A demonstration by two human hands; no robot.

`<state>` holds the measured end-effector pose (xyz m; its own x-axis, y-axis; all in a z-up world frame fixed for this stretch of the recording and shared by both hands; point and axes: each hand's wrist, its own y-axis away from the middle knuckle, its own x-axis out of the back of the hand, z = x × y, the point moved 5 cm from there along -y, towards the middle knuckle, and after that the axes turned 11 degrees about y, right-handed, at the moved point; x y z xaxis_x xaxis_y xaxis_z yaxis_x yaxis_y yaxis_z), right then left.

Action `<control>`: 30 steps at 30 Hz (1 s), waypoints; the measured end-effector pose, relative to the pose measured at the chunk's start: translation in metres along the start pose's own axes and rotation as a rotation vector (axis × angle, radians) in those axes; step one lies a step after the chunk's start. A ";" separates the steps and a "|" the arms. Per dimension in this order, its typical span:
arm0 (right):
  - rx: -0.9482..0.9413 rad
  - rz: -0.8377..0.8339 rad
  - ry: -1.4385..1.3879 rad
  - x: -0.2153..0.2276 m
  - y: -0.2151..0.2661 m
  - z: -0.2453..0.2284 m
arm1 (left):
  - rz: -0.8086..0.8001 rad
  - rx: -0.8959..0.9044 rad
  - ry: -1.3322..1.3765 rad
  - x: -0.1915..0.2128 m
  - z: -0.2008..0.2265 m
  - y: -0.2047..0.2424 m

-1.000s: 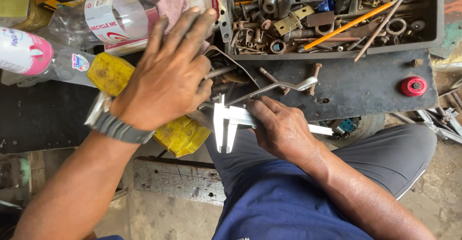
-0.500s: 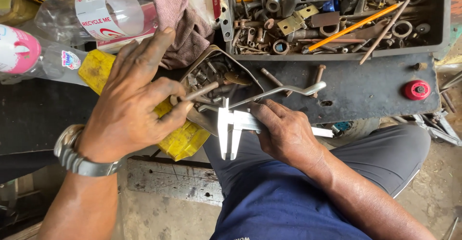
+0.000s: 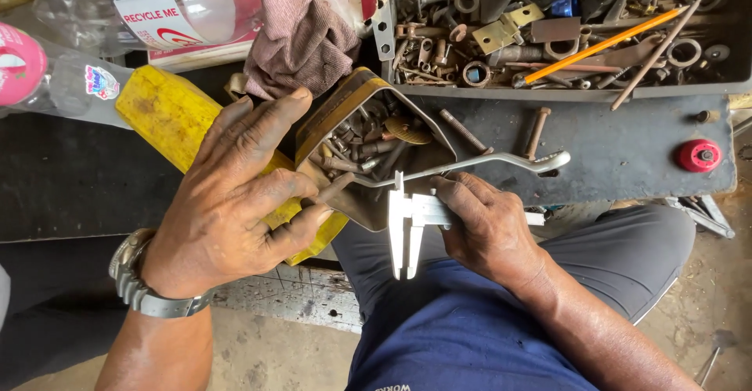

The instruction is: Searching through a container of miscellaneous hardware and measuring specific bolts using a vernier caliper

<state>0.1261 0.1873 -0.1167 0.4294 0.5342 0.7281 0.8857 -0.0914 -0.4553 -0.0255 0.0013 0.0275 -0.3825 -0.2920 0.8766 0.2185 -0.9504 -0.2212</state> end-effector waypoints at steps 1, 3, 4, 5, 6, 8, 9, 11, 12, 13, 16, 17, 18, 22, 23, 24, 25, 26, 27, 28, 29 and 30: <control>0.000 -0.002 0.003 0.000 0.000 0.000 | 0.002 -0.004 0.003 -0.002 -0.002 0.002; 0.004 -0.001 0.012 -0.001 0.001 0.000 | 0.005 0.006 0.017 -0.003 -0.003 0.003; 0.006 0.003 0.021 -0.002 0.002 0.001 | 0.006 0.015 0.031 -0.003 -0.003 0.004; 0.007 0.001 0.021 -0.002 0.003 0.001 | 0.007 0.015 0.032 -0.003 -0.003 0.003; 0.004 -0.006 0.025 -0.003 0.004 0.002 | 0.016 0.010 0.037 -0.002 -0.003 0.002; 0.001 -0.013 0.029 -0.003 0.004 0.002 | 0.025 0.003 0.043 -0.002 -0.003 0.000; 0.004 -0.011 0.021 -0.002 0.002 0.001 | 0.031 0.001 0.043 -0.003 -0.003 0.000; 0.007 -0.009 0.013 -0.002 0.001 0.000 | 0.037 -0.002 0.042 -0.005 -0.004 0.000; 0.002 -0.003 0.014 -0.002 0.001 0.000 | 0.033 0.001 0.036 -0.006 -0.005 0.000; -0.003 0.003 0.015 -0.002 0.001 0.000 | 0.029 0.003 0.029 -0.008 -0.006 0.000; -0.004 0.001 -0.011 -0.001 0.000 0.000 | 0.024 0.023 0.044 -0.011 -0.008 0.001; -0.003 0.000 -0.010 -0.002 0.001 0.000 | 0.025 0.023 0.045 -0.012 -0.008 0.001; -0.004 -0.001 -0.005 -0.003 0.002 0.001 | 0.033 0.019 0.044 -0.012 -0.008 0.000; -0.021 -0.025 0.013 -0.006 0.003 0.003 | 0.049 0.008 0.042 -0.012 -0.010 0.000; -0.019 -0.024 0.015 -0.005 0.002 0.002 | 0.051 0.007 0.041 -0.012 -0.010 0.001; -0.020 -0.018 0.005 -0.004 0.001 0.002 | 0.051 0.019 0.046 -0.013 -0.011 0.002; -0.022 -0.011 -0.004 -0.004 0.000 0.001 | 0.051 0.030 0.052 -0.014 -0.013 0.003; -0.017 -0.010 -0.002 -0.004 0.001 0.001 | 0.055 0.029 0.049 -0.015 -0.013 0.004; -0.020 -0.012 0.000 -0.005 0.001 0.001 | 0.055 0.038 0.048 -0.015 -0.014 0.005; -0.022 -0.013 0.002 -0.005 0.001 0.002 | 0.056 0.046 0.046 -0.015 -0.015 0.006; -0.016 -0.010 0.004 -0.006 0.001 0.002 | 0.061 0.044 0.042 -0.014 -0.016 0.005; -0.026 -0.013 0.005 -0.006 0.001 0.002 | 0.077 0.039 0.041 -0.013 -0.016 0.004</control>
<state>0.1239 0.1854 -0.1224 0.4188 0.5313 0.7364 0.8953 -0.1062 -0.4326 -0.0334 -0.0007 0.0081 -0.3998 -0.3688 0.8391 0.2830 -0.9204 -0.2696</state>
